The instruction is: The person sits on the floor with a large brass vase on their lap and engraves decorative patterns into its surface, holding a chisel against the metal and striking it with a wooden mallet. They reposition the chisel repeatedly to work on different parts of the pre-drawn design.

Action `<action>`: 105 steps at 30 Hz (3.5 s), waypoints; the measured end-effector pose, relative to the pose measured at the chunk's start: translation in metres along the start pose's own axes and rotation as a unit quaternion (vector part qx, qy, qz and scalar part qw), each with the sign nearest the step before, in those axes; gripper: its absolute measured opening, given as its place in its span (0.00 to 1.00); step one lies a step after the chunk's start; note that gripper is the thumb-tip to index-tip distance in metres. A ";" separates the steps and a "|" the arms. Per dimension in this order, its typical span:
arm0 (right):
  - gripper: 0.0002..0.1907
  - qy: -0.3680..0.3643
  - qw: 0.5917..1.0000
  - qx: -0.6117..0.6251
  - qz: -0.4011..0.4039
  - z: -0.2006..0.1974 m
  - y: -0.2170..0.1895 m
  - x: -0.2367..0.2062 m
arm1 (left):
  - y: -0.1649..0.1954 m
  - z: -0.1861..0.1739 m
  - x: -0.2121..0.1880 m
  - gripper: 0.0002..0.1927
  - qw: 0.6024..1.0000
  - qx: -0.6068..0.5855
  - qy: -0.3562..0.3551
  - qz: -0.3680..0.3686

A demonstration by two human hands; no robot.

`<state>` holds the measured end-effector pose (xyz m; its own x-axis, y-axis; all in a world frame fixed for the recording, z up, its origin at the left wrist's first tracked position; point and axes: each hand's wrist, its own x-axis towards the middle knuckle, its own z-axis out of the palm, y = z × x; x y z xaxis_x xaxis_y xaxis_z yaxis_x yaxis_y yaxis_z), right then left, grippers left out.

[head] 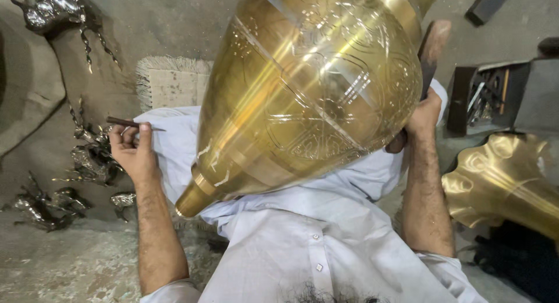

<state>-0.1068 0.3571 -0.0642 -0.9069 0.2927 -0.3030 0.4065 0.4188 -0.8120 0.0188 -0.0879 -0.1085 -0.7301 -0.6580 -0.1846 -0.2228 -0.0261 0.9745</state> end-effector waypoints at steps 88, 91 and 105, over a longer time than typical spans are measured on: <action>0.17 -0.210 0.903 0.343 0.152 -0.037 -0.038 -0.006 | 0.035 0.072 -0.070 0.20 0.918 -0.030 -0.235 -0.317; 0.17 -0.233 0.912 0.317 0.114 -0.033 -0.036 0.005 | 0.022 0.069 -0.077 0.17 0.930 -0.040 -0.186 -0.316; 0.13 -0.019 0.945 0.328 -0.011 -0.039 0.014 -0.049 | 0.052 0.004 -0.037 0.10 0.931 0.282 -0.116 0.200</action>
<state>-0.0520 0.3822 -0.0416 -0.9226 0.2535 -0.2907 0.2435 -0.2014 -0.9487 0.0310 -0.0617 -0.0511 -0.9329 -0.3482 0.0925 -0.1593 0.6288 0.7611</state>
